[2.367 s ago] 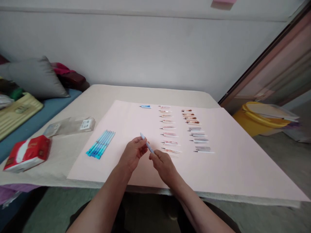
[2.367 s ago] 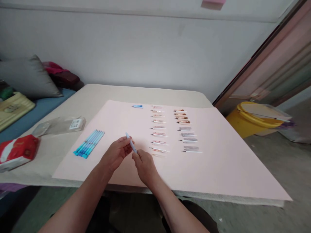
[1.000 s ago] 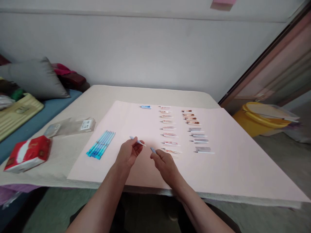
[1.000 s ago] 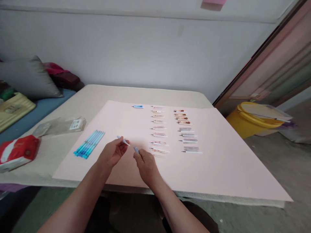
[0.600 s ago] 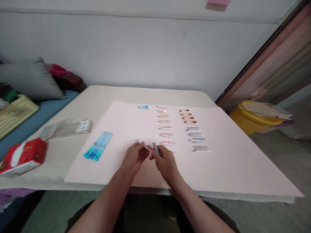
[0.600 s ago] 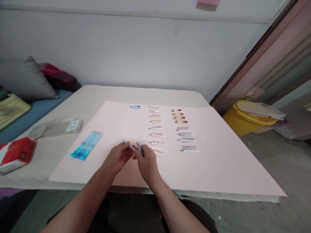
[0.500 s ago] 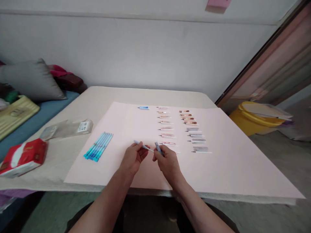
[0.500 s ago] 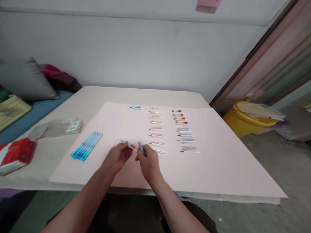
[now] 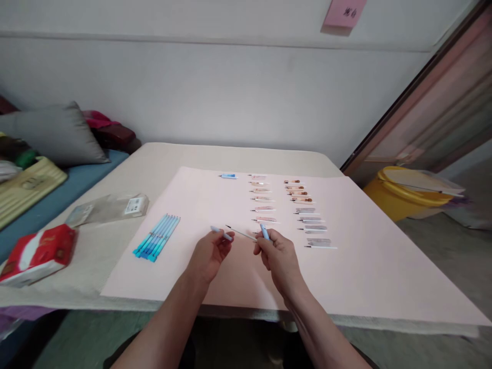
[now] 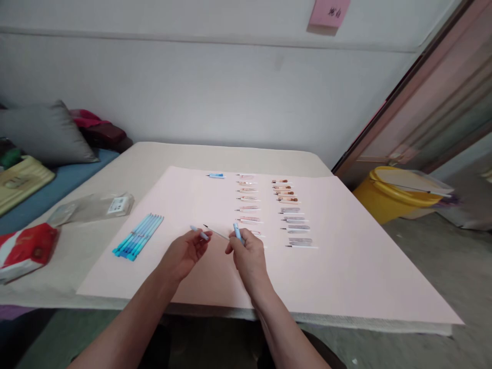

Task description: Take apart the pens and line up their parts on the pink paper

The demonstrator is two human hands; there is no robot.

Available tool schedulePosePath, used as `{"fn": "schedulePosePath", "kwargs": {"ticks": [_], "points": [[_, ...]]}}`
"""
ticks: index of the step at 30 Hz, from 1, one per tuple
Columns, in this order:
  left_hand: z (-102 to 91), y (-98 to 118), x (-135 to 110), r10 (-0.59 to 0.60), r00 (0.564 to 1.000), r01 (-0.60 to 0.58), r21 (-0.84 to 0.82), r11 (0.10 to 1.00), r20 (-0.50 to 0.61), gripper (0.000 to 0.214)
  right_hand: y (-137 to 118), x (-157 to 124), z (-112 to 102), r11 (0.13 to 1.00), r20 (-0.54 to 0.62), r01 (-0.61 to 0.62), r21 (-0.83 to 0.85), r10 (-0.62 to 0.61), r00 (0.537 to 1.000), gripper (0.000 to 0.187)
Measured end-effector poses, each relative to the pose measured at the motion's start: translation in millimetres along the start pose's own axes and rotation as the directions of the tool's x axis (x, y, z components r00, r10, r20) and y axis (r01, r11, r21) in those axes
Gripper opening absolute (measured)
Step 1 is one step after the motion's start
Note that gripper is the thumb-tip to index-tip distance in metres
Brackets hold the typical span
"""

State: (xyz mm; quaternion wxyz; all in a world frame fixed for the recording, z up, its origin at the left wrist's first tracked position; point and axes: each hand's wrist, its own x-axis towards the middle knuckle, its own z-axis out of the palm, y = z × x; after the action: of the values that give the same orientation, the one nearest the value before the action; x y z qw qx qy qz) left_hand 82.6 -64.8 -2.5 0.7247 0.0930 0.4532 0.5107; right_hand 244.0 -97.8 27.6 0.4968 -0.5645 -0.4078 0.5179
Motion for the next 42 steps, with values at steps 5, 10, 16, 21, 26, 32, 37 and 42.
{"fn": "schedulePosePath", "kwargs": {"ticks": [5,10,16,21,26,32,37,42], "points": [[6.8,-8.9,-11.2,-0.076,0.986,0.068,0.055,0.996,0.151,0.012,3.9,-0.3,5.1,0.998,0.014,0.029,-0.063,-0.029,0.999,0.007],[7.6,-8.4,-14.3,-0.074,0.978,0.069,0.029,0.997,0.194,0.01,7.2,-1.1,8.5,0.995,0.028,0.03,-0.098,-0.027,0.999,0.008],[8.1,-8.4,-17.3,-0.064,0.973,0.057,0.038,0.998,0.222,0.011,16.3,0.5,12.6,0.983,0.042,0.084,-0.163,-0.078,0.996,0.011],[8.0,-11.6,-15.4,-0.04,0.973,0.035,0.026,0.999,0.227,0.013,20.3,0.1,13.0,0.964,0.025,0.126,-0.233,-0.124,0.992,0.014],[6.0,-12.7,-12.6,-0.023,0.975,0.019,0.019,1.0,0.222,0.013,21.0,0.7,11.4,0.952,0.065,0.142,-0.27,-0.129,0.989,0.016],[5.8,-10.5,-11.0,-0.041,0.989,0.037,0.03,0.999,0.145,0.011,24.5,3.1,10.3,0.937,0.098,0.149,-0.317,-0.124,0.987,0.016],[5.3,-12.1,-8.1,-0.022,0.996,0.017,0.064,0.998,0.081,0.005,27.7,4.4,9.3,0.92,0.176,0.155,-0.36,-0.096,0.98,0.016],[5.0,-12.2,-6.8,-0.041,0.999,0.039,0.088,0.995,0.022,0.007,29.3,13.3,1.8,0.893,0.159,0.13,-0.43,-0.067,0.985,0.023]]}}
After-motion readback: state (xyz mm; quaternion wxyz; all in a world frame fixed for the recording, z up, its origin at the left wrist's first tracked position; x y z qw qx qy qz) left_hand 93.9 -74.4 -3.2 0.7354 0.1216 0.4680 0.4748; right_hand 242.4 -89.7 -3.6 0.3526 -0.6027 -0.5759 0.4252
